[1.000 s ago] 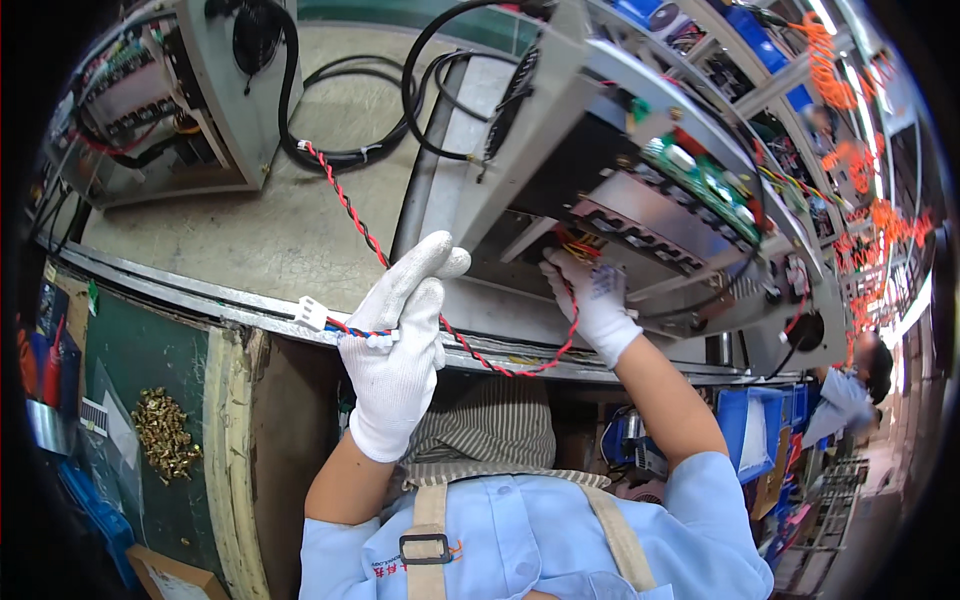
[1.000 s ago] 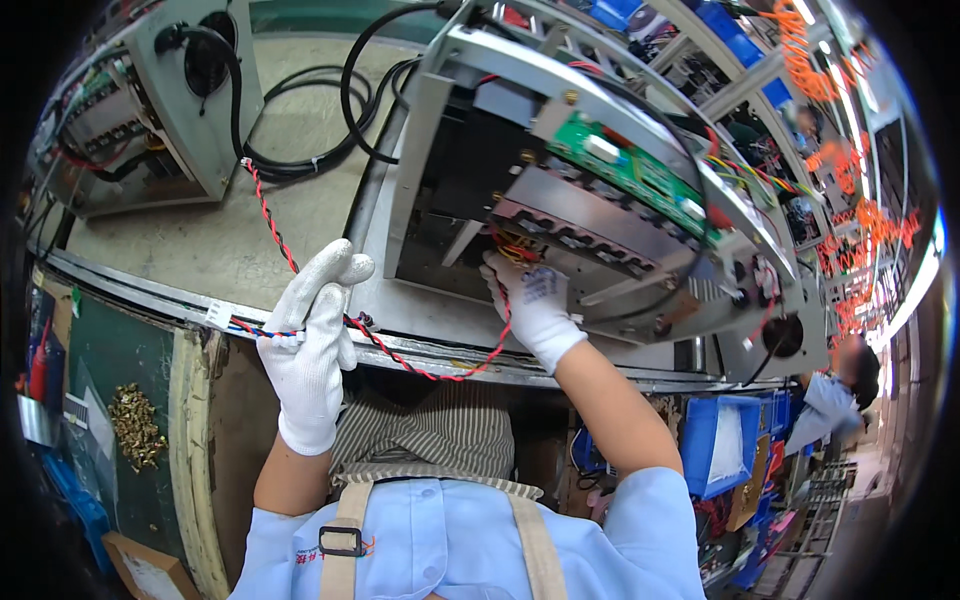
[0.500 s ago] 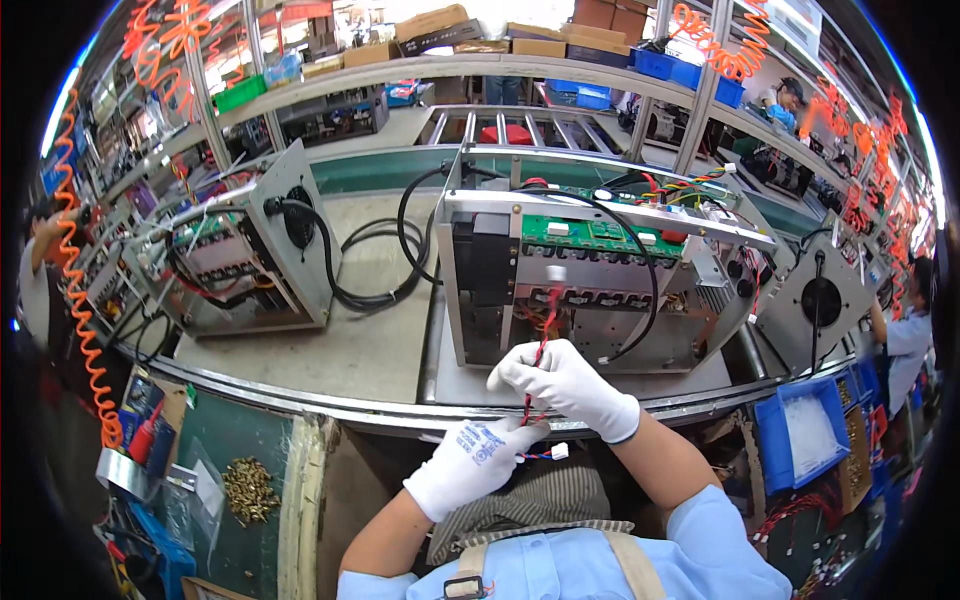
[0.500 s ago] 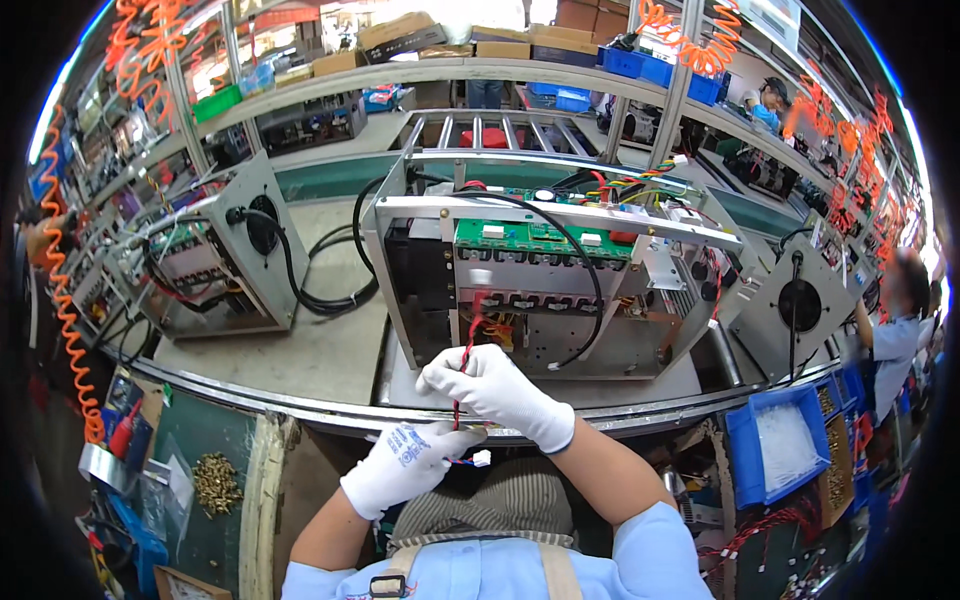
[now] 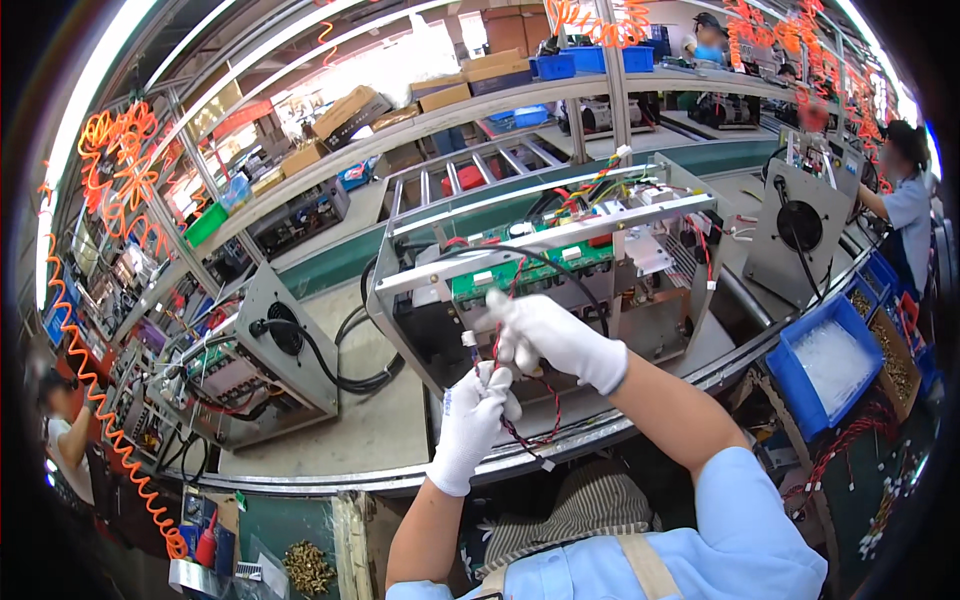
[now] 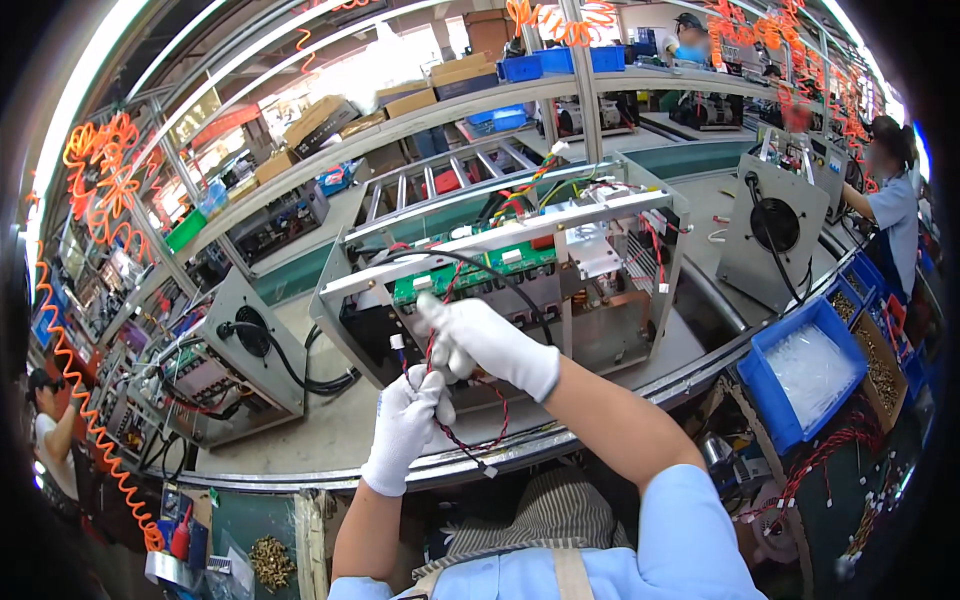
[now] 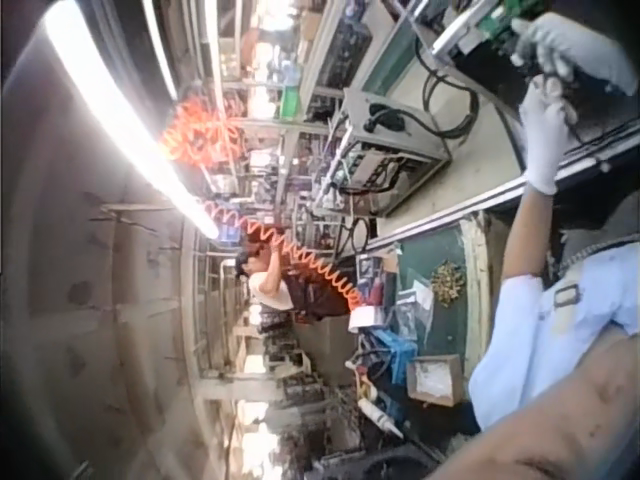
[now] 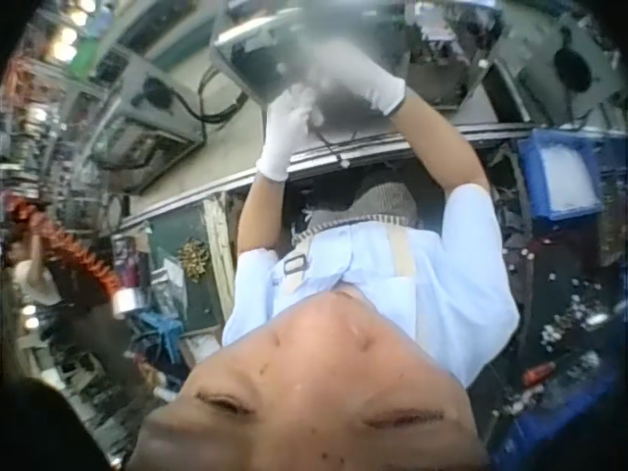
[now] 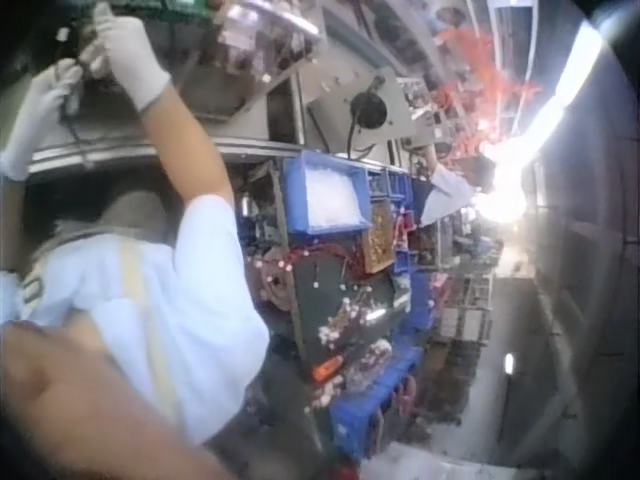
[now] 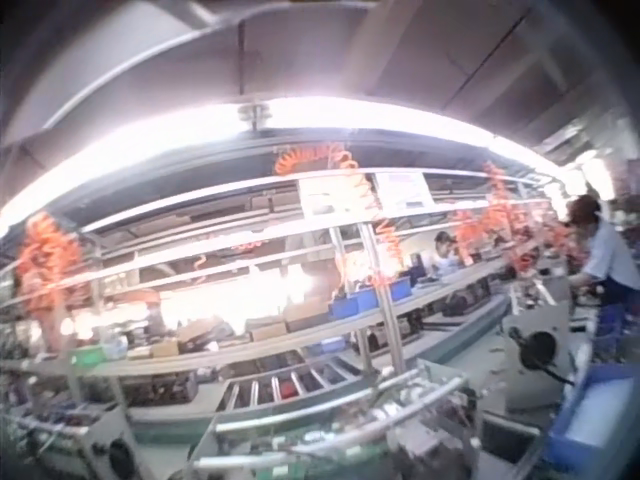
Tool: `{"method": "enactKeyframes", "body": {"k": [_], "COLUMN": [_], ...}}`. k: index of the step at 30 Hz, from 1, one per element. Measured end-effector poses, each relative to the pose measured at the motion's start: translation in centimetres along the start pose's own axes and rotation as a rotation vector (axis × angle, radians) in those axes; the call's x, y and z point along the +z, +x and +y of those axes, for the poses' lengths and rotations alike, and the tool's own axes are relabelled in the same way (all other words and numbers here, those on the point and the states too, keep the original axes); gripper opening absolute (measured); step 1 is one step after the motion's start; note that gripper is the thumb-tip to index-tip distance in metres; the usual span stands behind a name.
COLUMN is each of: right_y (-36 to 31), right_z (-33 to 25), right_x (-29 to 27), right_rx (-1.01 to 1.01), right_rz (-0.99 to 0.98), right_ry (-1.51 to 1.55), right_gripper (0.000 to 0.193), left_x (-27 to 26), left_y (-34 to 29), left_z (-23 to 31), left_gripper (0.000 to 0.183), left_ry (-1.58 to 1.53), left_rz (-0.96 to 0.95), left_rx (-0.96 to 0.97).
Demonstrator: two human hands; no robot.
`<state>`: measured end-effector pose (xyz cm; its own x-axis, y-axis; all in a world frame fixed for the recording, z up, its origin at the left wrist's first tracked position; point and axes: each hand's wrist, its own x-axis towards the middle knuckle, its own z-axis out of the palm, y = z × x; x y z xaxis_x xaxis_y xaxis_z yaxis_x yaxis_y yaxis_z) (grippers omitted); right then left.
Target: The person assembles an electronic device by connecting various wires to a circuit board and securing them with zip ties. They handle red and black wires, a green circuit board, and white zip ties, organizing the connections within a metal chassis on a factory assembly line.
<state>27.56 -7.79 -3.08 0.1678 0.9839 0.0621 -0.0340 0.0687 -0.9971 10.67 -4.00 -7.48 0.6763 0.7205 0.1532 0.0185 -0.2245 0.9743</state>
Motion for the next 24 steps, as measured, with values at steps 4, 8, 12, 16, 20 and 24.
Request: {"method": "enactKeyframes", "body": {"k": [4,8,12,16,20,24], "right_y": [-3.1,3.8,6.5,7.3,6.8,4.8], "right_z": [-4.9,-9.8,-12.2,-12.1,-13.1,-15.9], "right_x": [-2.7,-8.1,-10.1,-9.8,-10.3,-15.3], "right_rx": [-0.487,-0.866,-0.279,-0.318,-0.421,-0.431], "right_rz": [0.094,0.139,-0.170,-0.126,0.024,0.387], "right_ry": [-0.440,-1.237,-1.407,-1.451,-1.745,-1.669], "right_gripper": [0.024,0.032,0.045,0.031,0.019,0.021], "left_x": [-0.7,0.0,0.9,0.2,-1.1,-1.2], "left_y": [1.1,2.8,3.5,4.7,6.2,4.3], "left_z": [-1.4,0.4,1.0,1.4,2.3,4.9], "left_gripper": [0.027,0.027,0.027,0.026,0.023,0.028], "left_ry": [-0.037,-0.065,-0.109,-0.240,-0.171,0.020], "left_rz": [0.094,0.081,0.084,0.122,0.169,0.324], "left_rx": [0.053,-0.067,0.026,0.094,0.122,0.233]}}
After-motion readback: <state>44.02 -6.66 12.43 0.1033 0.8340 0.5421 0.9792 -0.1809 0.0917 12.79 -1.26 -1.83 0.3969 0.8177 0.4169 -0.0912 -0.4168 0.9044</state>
